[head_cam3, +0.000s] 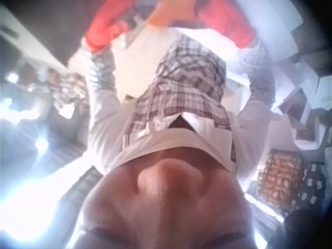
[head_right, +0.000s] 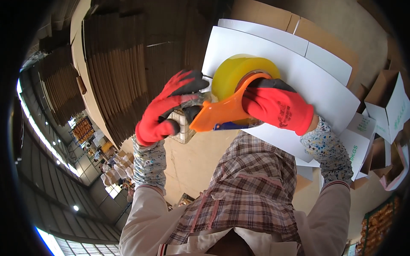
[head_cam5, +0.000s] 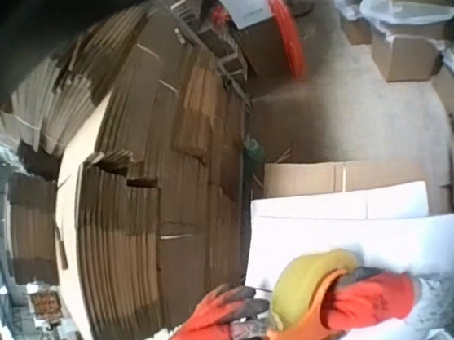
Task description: The person is repetitively unfolding cardboard boxes and sealing the bottom with a tape dispenser.
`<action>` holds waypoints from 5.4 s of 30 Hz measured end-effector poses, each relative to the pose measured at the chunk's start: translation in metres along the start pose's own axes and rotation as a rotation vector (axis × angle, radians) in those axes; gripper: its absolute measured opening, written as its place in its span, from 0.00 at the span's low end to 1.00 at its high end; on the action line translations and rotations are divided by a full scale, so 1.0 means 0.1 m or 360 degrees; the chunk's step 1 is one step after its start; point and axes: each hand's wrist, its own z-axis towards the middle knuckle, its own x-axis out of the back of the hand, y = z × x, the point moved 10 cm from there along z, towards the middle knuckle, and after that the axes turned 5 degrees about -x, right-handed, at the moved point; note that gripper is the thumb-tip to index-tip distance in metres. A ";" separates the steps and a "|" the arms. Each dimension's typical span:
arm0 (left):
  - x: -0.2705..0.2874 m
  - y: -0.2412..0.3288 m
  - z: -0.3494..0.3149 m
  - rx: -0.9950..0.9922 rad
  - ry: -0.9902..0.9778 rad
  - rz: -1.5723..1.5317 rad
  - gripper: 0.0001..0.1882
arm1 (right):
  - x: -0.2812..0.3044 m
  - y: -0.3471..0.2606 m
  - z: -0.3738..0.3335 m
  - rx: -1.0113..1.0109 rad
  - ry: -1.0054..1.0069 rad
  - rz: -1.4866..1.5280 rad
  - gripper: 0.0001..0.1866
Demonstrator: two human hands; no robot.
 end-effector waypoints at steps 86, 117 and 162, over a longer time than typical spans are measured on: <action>-1.67 -3.54 -0.21 0.1396 0.1210 0.0143 0.42 | 0.04 1.12 -4.13 -0.2801 0.1414 0.0886 0.23; -0.14 -1.86 -1.02 0.0002 0.1795 -0.1728 0.32 | 0.98 -0.21 -1.26 -0.1196 -0.0915 0.0034 0.50; -1.10 0.24 0.66 -0.0201 0.0051 0.0683 0.21 | 0.77 0.08 -1.25 -0.0753 -0.0216 -0.0396 0.24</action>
